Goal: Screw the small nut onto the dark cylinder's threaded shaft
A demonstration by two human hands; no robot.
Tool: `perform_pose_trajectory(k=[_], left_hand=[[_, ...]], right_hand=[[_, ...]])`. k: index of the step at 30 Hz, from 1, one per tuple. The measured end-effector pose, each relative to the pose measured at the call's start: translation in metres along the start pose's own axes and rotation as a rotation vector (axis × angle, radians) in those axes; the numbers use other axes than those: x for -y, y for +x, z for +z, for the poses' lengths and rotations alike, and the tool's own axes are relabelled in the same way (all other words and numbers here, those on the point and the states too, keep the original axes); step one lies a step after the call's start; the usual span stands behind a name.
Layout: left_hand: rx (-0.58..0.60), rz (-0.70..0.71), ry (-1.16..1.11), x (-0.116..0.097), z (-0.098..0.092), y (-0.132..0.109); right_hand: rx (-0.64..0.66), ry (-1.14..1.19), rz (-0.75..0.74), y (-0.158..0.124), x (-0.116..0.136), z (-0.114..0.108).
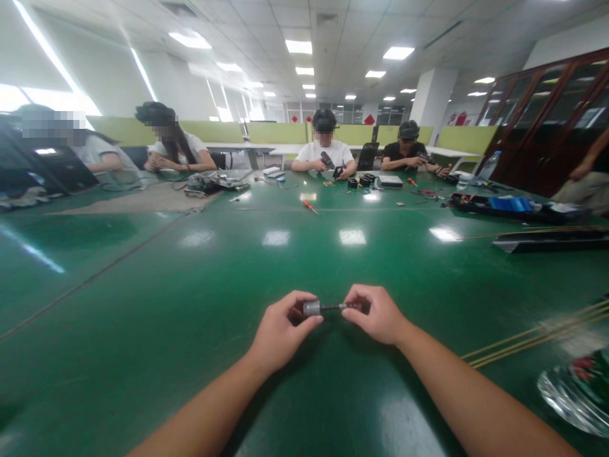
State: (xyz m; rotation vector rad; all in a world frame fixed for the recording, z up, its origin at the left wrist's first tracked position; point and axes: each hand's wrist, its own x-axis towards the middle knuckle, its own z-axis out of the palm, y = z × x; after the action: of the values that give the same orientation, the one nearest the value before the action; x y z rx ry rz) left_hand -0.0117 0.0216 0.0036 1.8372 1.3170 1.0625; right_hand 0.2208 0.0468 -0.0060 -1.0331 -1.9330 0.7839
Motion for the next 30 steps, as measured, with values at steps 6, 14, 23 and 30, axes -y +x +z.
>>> perform_pose_trajectory(k=[6, 14, 23, 30], left_hand=[[-0.006, -0.003, 0.011, -0.003, -0.001, 0.000], [-0.185, -0.038, -0.096, 0.001, -0.006, 0.004], [-0.279, -0.185, -0.433, -0.007, -0.024, 0.005], [-0.172, -0.179, 0.047, -0.008, -0.106, -0.042]], right_hand=[[-0.008, 0.001, 0.014, 0.001, -0.002, -0.002], [-0.017, 0.130, 0.081, 0.003, -0.009, 0.002], [-0.041, 0.328, 0.192, 0.005, -0.020, 0.010], [-0.096, 0.320, 0.205, 0.001, -0.017, 0.017]])
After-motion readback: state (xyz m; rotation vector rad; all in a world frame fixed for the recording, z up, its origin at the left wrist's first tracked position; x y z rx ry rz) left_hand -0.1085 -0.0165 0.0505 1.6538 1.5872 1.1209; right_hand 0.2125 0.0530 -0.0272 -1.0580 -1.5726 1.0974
